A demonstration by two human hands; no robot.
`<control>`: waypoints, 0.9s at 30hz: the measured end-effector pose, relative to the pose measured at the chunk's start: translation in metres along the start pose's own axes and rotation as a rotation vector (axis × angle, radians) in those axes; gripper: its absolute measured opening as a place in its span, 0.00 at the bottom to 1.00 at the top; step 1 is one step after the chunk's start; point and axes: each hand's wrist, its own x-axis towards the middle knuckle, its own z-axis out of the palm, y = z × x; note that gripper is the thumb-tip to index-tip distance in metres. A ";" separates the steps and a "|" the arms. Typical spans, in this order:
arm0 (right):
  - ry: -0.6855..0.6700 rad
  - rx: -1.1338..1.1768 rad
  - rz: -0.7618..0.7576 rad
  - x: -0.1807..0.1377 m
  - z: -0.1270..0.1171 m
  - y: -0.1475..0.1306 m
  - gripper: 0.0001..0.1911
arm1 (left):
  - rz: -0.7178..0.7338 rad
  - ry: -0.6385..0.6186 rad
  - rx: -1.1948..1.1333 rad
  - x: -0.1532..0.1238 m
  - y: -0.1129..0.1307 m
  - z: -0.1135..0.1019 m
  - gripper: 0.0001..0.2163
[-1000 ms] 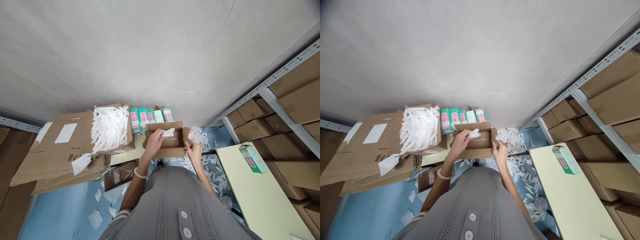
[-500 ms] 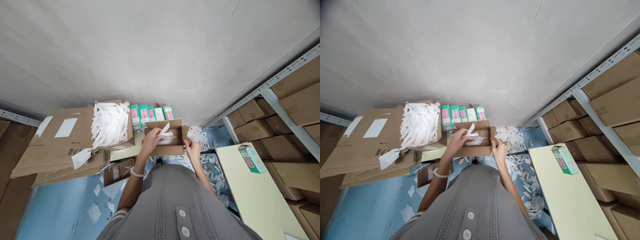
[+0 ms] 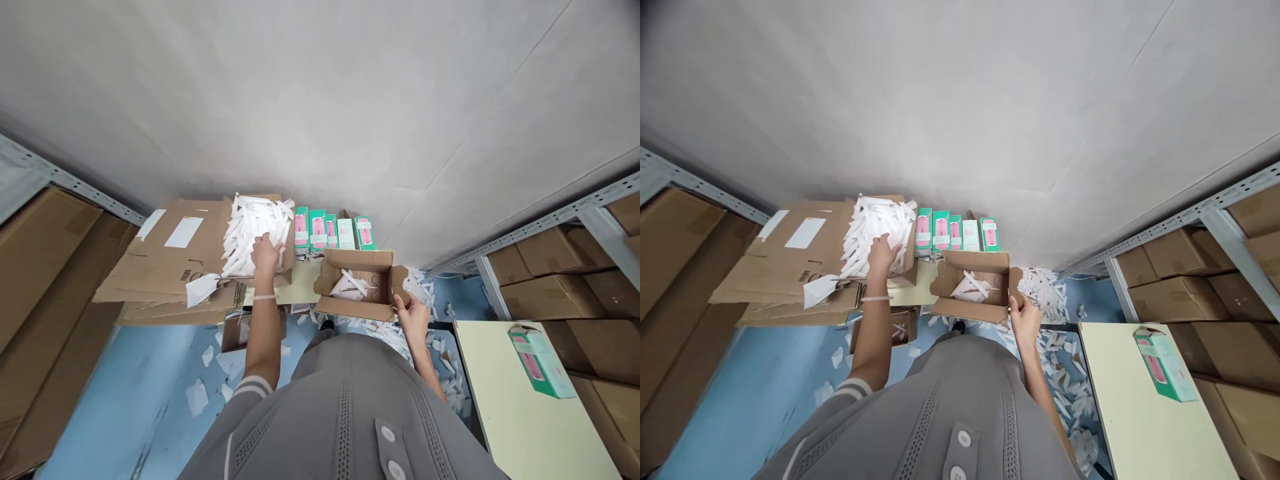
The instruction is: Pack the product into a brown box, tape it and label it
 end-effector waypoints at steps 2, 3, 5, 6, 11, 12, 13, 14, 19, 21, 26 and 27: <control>0.002 -0.013 -0.012 -0.001 0.000 0.000 0.38 | -0.137 -0.059 0.047 0.013 -0.001 0.016 0.25; 0.003 -0.016 -0.019 -0.002 -0.001 -0.001 0.37 | -0.164 -0.073 0.046 0.016 -0.001 0.025 0.25; 0.004 -0.017 -0.020 -0.003 -0.001 -0.002 0.36 | -0.184 -0.056 0.035 0.015 0.000 0.039 0.22; 0.006 -0.016 -0.015 -0.004 -0.002 -0.003 0.36 | -0.181 -0.037 0.032 0.014 -0.001 0.045 0.21; 0.042 -0.010 0.023 -0.005 -0.004 -0.002 0.37 | -0.166 -0.009 0.012 0.007 -0.017 0.041 0.17; 0.047 -0.012 0.030 -0.005 -0.004 -0.002 0.36 | -0.178 0.004 0.003 0.007 -0.020 0.035 0.16; 0.048 -0.015 0.034 -0.005 -0.005 -0.001 0.36 | -0.195 0.029 -0.008 0.007 -0.023 0.029 0.15; 0.048 -0.018 0.036 -0.005 -0.004 -0.001 0.36 | -0.213 0.065 -0.020 0.008 -0.025 0.022 0.15; 0.037 -0.027 0.018 -0.004 -0.001 -0.001 0.38 | -0.247 0.270 -0.089 0.010 -0.040 -0.013 0.15; 0.035 -0.028 0.010 -0.004 0.002 -0.003 0.38 | -0.214 0.323 -0.137 0.008 -0.044 -0.026 0.14; 0.020 -0.005 -0.007 -0.004 0.006 -0.009 0.37 | 0.122 0.347 -0.366 -0.027 -0.017 -0.045 0.09; 0.008 0.004 -0.011 -0.005 0.006 -0.011 0.36 | 0.224 0.309 -0.427 -0.040 -0.004 -0.044 0.08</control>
